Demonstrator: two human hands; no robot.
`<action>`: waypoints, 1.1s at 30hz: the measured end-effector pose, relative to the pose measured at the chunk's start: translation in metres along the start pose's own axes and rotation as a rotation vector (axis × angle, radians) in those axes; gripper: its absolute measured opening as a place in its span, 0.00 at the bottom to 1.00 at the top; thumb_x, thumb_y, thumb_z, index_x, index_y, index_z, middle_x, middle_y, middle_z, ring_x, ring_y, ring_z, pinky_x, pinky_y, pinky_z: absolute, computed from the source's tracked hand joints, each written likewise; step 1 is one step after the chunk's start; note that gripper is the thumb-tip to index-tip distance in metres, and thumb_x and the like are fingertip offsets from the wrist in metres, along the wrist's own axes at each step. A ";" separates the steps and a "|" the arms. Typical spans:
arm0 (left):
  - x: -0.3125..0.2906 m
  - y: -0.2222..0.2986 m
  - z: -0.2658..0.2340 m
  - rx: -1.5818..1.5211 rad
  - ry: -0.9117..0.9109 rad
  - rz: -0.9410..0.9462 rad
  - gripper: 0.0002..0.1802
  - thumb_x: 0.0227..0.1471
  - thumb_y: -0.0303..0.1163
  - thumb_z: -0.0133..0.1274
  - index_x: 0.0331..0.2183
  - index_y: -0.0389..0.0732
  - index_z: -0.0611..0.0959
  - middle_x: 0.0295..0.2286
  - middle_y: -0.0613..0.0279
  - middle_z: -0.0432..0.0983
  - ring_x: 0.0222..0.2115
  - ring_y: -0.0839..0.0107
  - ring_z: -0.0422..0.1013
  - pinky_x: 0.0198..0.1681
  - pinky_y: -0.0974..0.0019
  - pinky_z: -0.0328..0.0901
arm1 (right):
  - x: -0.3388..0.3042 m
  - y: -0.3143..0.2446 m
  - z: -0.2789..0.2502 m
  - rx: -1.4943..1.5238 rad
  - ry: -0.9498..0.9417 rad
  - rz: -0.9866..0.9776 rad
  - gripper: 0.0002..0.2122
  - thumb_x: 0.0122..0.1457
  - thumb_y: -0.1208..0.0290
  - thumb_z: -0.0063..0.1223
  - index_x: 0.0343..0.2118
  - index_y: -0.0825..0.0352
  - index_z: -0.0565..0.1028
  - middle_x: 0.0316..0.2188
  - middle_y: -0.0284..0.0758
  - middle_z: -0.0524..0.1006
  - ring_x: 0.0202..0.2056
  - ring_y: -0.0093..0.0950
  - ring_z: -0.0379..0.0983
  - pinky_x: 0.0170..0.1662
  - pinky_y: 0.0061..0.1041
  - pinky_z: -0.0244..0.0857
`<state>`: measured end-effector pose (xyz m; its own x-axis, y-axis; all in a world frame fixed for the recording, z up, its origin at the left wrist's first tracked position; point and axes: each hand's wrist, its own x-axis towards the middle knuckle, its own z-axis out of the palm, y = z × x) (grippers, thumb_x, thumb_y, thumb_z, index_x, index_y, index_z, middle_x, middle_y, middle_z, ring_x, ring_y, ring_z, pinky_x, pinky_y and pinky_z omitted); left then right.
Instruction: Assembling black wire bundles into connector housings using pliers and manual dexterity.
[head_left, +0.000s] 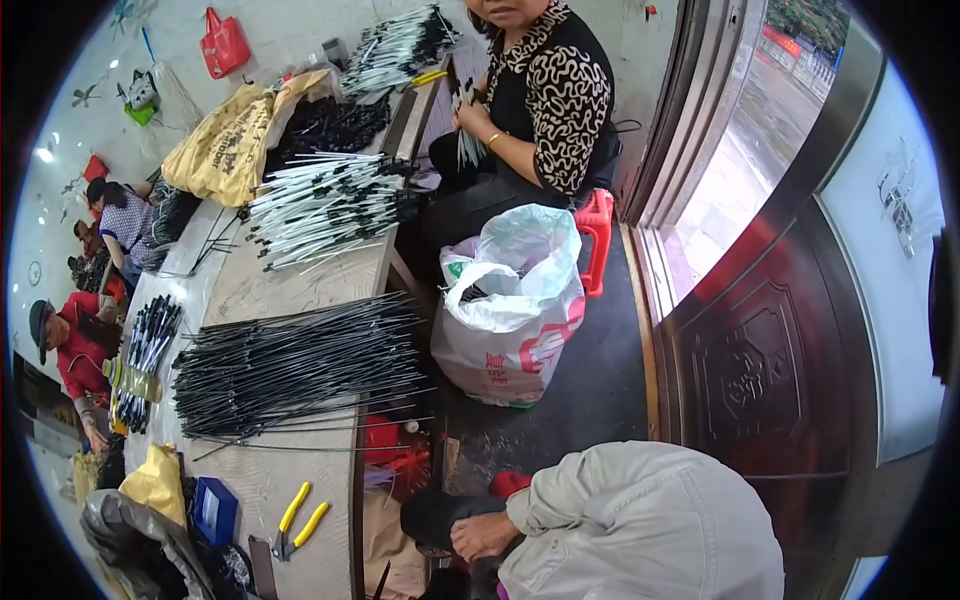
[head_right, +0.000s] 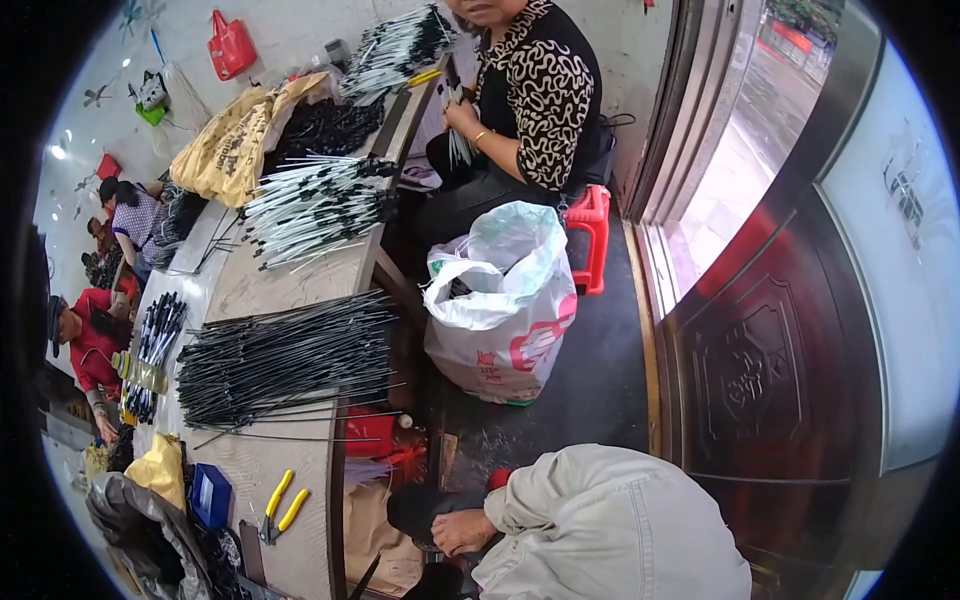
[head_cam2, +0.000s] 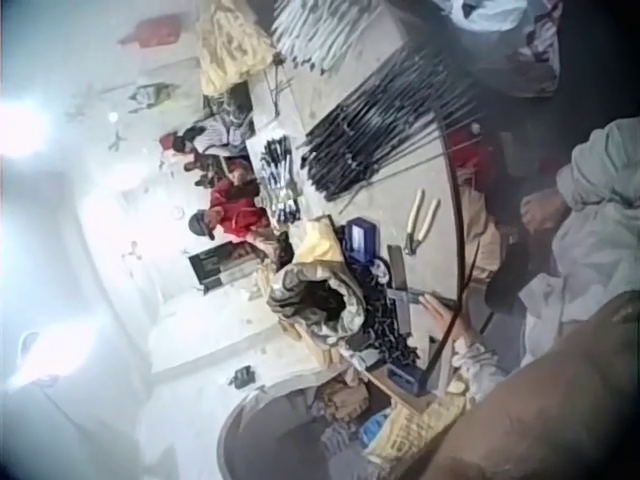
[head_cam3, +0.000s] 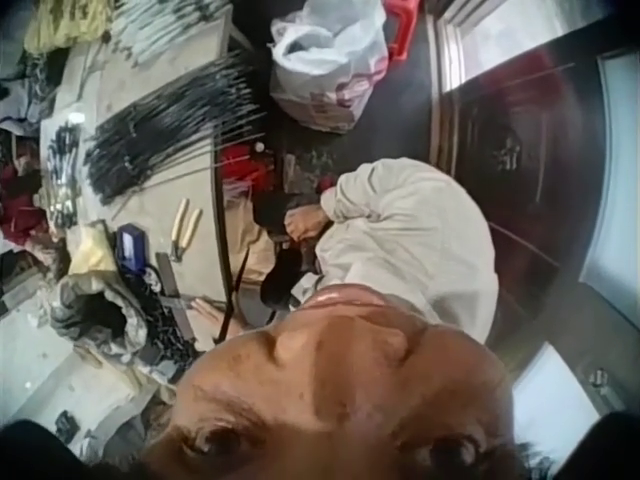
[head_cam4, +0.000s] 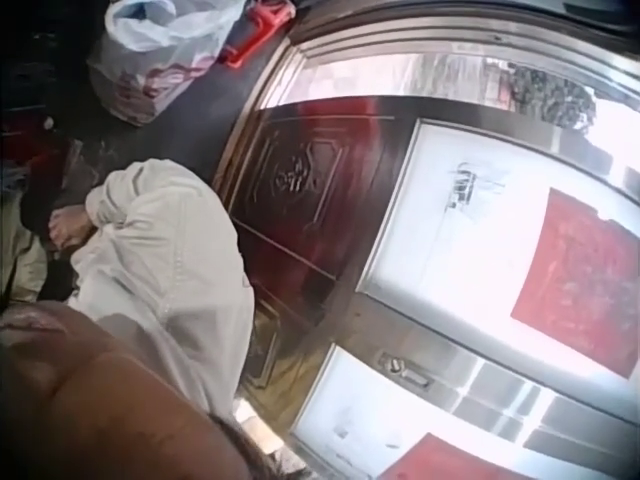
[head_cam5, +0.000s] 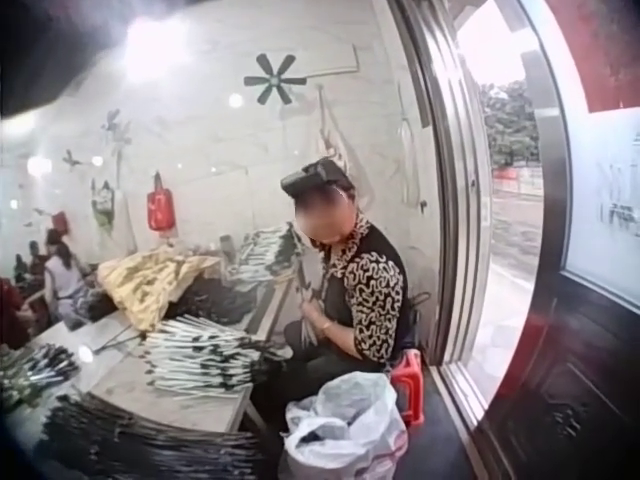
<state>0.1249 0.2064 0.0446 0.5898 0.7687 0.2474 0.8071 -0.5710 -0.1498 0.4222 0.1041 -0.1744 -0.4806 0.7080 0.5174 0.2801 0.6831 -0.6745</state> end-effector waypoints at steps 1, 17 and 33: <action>-0.004 -0.004 -0.003 0.004 -0.004 0.001 0.47 0.41 0.55 0.55 0.53 0.32 0.59 0.52 0.39 0.55 0.53 0.44 0.54 0.53 0.51 0.54 | 0.003 -0.003 0.006 0.005 0.004 -0.001 0.05 0.52 0.69 0.46 0.24 0.62 0.70 0.28 0.33 0.69 0.35 0.33 0.64 0.45 0.37 0.53; -0.031 -0.030 -0.012 -0.049 -0.073 -0.114 0.45 0.46 0.51 0.52 0.57 0.40 0.52 0.57 0.53 0.47 0.57 0.53 0.46 0.56 0.52 0.50 | 0.032 -0.027 0.040 -0.080 -0.065 0.056 0.04 0.51 0.68 0.48 0.22 0.61 0.71 0.28 0.30 0.70 0.35 0.30 0.65 0.43 0.34 0.54; -0.068 -0.082 0.006 -0.317 0.042 -0.138 0.53 0.29 0.39 0.63 0.55 0.33 0.55 0.56 0.46 0.48 0.57 0.46 0.45 0.57 0.55 0.47 | 0.072 -0.046 0.098 -0.302 -0.209 0.089 0.03 0.45 0.70 0.52 0.25 0.58 0.73 0.27 0.27 0.69 0.35 0.27 0.65 0.43 0.30 0.54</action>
<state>0.0194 0.2028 0.0339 0.4684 0.8365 0.2843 0.8275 -0.5281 0.1907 0.2932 0.1066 -0.1577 -0.5943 0.7360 0.3241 0.5453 0.6650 -0.5102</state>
